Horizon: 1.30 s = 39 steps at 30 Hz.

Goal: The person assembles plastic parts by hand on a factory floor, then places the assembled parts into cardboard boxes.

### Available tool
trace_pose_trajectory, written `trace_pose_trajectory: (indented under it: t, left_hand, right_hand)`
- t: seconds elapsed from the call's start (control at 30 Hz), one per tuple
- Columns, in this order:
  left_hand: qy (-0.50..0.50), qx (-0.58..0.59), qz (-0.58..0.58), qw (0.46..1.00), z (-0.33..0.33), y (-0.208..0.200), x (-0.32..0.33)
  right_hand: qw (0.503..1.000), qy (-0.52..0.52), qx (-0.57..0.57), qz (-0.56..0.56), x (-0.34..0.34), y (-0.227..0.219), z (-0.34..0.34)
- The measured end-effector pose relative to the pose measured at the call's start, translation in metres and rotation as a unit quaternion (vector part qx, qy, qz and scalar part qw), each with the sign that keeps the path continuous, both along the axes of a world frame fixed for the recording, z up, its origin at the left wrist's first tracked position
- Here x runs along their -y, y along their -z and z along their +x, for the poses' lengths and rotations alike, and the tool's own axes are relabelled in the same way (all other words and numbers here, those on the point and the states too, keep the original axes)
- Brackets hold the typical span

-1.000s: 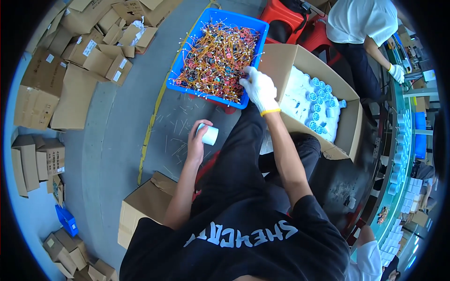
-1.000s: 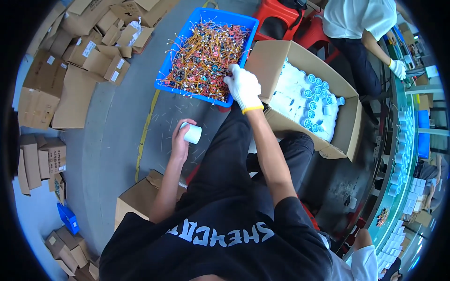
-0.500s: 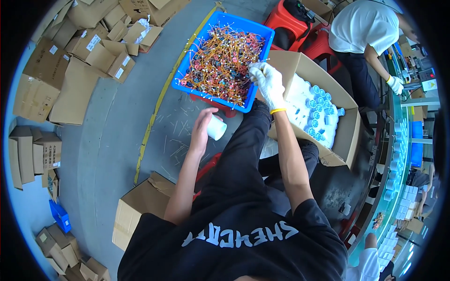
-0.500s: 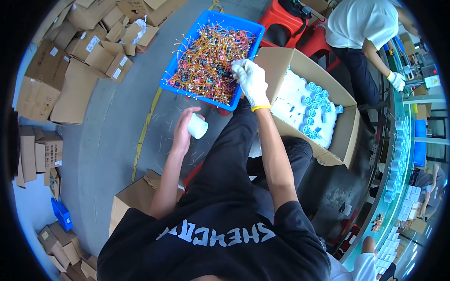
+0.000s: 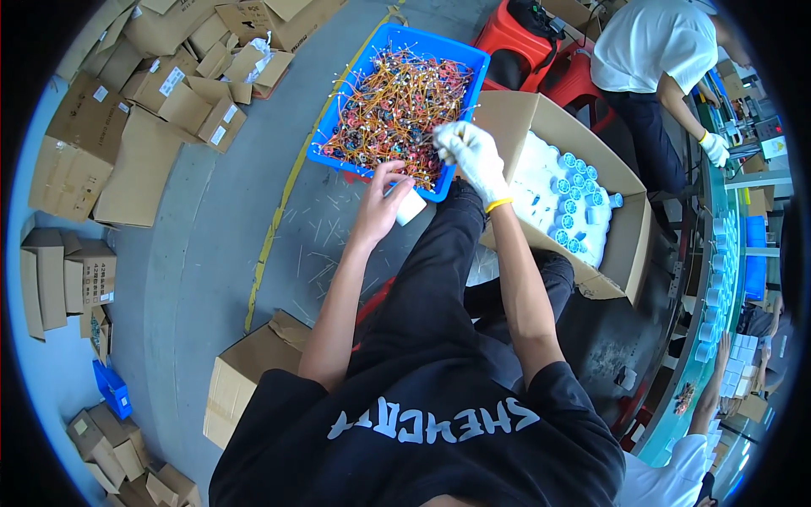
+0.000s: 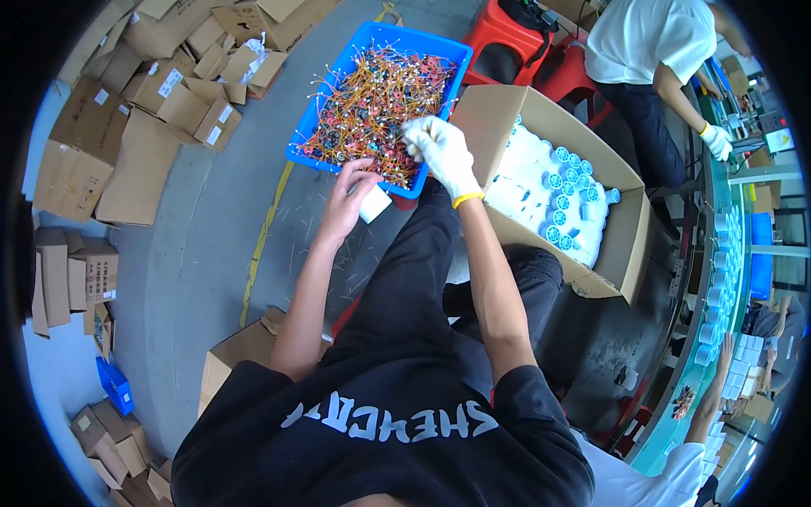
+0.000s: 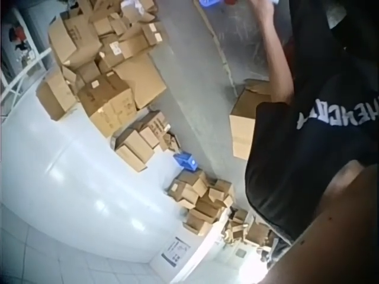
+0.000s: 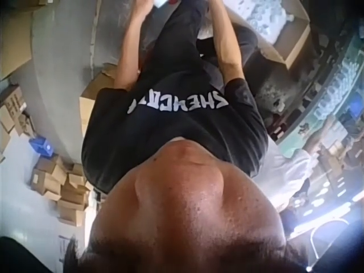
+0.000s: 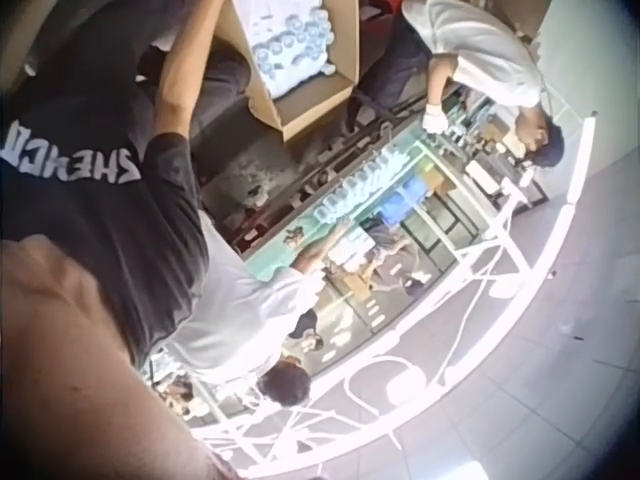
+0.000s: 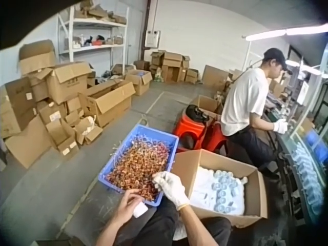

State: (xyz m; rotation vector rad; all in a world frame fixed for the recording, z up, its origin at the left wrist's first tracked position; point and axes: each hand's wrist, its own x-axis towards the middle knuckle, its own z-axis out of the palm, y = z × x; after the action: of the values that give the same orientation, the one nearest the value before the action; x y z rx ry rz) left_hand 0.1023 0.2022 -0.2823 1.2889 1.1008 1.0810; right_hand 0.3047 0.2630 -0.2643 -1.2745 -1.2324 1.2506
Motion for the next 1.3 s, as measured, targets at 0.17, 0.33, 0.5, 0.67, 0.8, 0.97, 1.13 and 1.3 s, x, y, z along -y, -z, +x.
trace_pose_trajectory:
  t: [0.17,0.33,0.5,0.67,0.8,0.97,1.13,1.3]
  left_hand:
    - [0.0,-0.003,-0.043,0.999,-0.002,0.013,0.014]
    - [0.042,-0.014,-0.062,0.997,-0.016,0.029,0.018]
    - [0.057,-0.097,-0.064,0.992,-0.015,0.02,0.006]
    - [-0.031,-0.203,0.01,0.979,0.013,-0.011,-0.001]
    - [-0.003,0.048,0.061,0.997,0.018,-0.023,-0.002]
    - [0.093,0.133,-0.027,0.986,0.014,-0.034,0.0]
    - [0.138,0.242,-0.058,0.959,0.018,-0.048,0.017]
    - [0.262,0.389,-0.059,0.881,0.022,-0.055,0.026]
  right_hand:
    - [0.992,-0.018,0.112,-0.052,0.014,0.021,0.001]
    - [0.998,0.003,0.05,-0.028,0.02,0.011,0.001]
    - [0.989,-0.056,-0.14,-0.002,0.028,-0.013,0.004]
    - [0.972,-0.077,-0.22,0.015,0.042,-0.036,0.005]
    - [0.976,-0.085,-0.198,0.029,0.054,-0.052,0.006]
    - [0.985,-0.069,-0.149,0.06,0.071,-0.083,0.009]
    - [0.987,-0.011,-0.129,0.098,0.084,-0.098,0.013]
    - [0.98,-0.002,-0.195,0.045,0.11,-0.081,0.021]
